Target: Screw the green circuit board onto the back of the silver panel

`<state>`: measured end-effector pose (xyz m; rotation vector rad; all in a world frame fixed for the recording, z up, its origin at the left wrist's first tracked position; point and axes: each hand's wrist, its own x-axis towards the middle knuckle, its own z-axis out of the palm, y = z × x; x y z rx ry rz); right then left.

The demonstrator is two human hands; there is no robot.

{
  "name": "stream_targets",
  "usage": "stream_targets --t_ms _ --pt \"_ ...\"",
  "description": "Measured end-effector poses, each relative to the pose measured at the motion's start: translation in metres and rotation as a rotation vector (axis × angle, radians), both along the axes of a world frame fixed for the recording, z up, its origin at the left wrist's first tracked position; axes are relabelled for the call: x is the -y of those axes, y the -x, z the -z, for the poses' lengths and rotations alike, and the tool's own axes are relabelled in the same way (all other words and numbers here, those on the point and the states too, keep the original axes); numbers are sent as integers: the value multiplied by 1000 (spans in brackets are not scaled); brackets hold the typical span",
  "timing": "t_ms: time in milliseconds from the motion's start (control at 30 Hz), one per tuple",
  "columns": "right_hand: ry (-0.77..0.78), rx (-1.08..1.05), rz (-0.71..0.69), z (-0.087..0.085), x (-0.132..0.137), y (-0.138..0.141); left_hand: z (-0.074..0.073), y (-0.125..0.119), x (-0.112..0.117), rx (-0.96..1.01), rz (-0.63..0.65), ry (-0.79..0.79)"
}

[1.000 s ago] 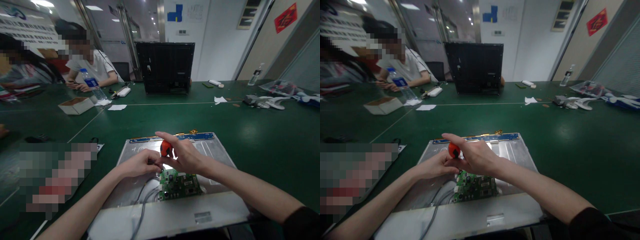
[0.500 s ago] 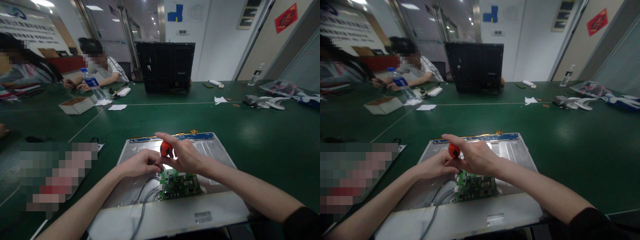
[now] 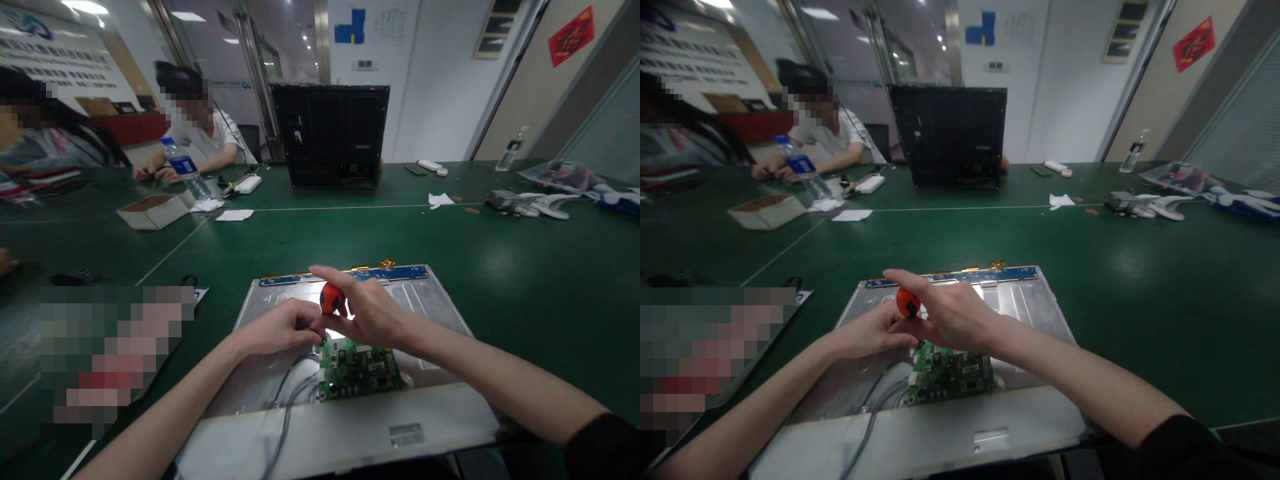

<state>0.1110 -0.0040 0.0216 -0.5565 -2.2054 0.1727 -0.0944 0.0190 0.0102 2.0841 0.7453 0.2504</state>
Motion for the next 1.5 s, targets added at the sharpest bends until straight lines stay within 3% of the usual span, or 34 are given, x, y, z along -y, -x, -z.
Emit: stream_targets --t_ms 400,700,1033,1500 --pt "-129 -39 -9 0 4 3 4 2 2 -13 -35 -10" --pt "-112 -64 -14 1 5 5 9 6 0 -26 -34 -10" --pt "61 94 -51 -12 11 -3 2 3 0 -10 -5 4" --pt "-29 63 -33 -13 10 -3 2 3 -1 -66 -34 2"
